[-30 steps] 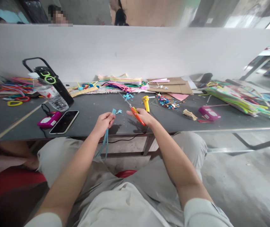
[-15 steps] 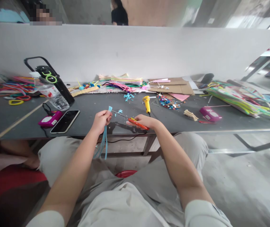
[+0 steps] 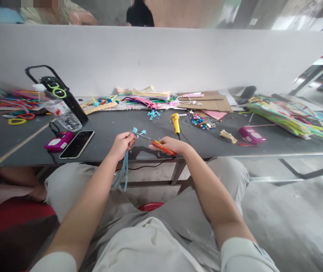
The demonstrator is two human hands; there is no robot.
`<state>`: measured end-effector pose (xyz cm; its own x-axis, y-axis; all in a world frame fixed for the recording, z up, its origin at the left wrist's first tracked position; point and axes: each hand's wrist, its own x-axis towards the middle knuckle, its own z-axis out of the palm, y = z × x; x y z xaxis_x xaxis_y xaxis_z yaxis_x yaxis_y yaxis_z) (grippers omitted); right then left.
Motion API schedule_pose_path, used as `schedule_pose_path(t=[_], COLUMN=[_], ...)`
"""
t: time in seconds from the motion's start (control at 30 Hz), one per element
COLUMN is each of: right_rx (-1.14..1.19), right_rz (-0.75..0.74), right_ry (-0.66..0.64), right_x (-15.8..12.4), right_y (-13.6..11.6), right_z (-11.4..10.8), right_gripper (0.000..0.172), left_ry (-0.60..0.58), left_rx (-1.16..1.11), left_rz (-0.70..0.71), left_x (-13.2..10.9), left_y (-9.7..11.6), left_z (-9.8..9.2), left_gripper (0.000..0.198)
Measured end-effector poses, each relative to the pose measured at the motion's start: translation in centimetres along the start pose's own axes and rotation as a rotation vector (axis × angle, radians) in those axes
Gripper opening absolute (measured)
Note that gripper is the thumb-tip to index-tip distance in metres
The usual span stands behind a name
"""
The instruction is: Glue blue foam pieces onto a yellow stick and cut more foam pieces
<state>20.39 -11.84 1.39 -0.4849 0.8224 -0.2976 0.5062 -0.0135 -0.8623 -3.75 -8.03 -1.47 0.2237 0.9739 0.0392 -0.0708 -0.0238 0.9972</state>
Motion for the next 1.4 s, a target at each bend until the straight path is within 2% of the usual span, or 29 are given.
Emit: schedule_pose_path(t=[0.57,0.93,1.13,1.27,1.4], right_rx=[-0.011,-0.031,-0.293,-0.532,-0.516], right_rz=[0.024,0.042,0.104,0.122,0.163], right_ry=[-0.015,-0.032,-0.018,-0.002,-0.052], right_x=[0.0,-0.5,0.5,1.7,2.4], right_y=[0.1,-0.4,-1.0,-2.2,-2.9], right_z=[0.1,0.2,-0.6,-1.1,-1.4], right_gripper=[0.06,0.059,0.059,0.059,0.058], left_ry=[0.021,-0.007,-0.013,-0.025,-0.033], left_rx=[0.018,0.048,0.046,0.032,0.034], left_rz=[-0.018,-0.029,-0.137,-0.275,-0.351], left_x=[-0.1,0.0,0.7,1.7,2.7], left_y=[0.3,0.2,0.2,0.0,-0.4], left_z=[0.1,-0.1,-0.3,-0.5,-0.6], left_gripper=[0.02,0.019,0.019,0.018,0.016])
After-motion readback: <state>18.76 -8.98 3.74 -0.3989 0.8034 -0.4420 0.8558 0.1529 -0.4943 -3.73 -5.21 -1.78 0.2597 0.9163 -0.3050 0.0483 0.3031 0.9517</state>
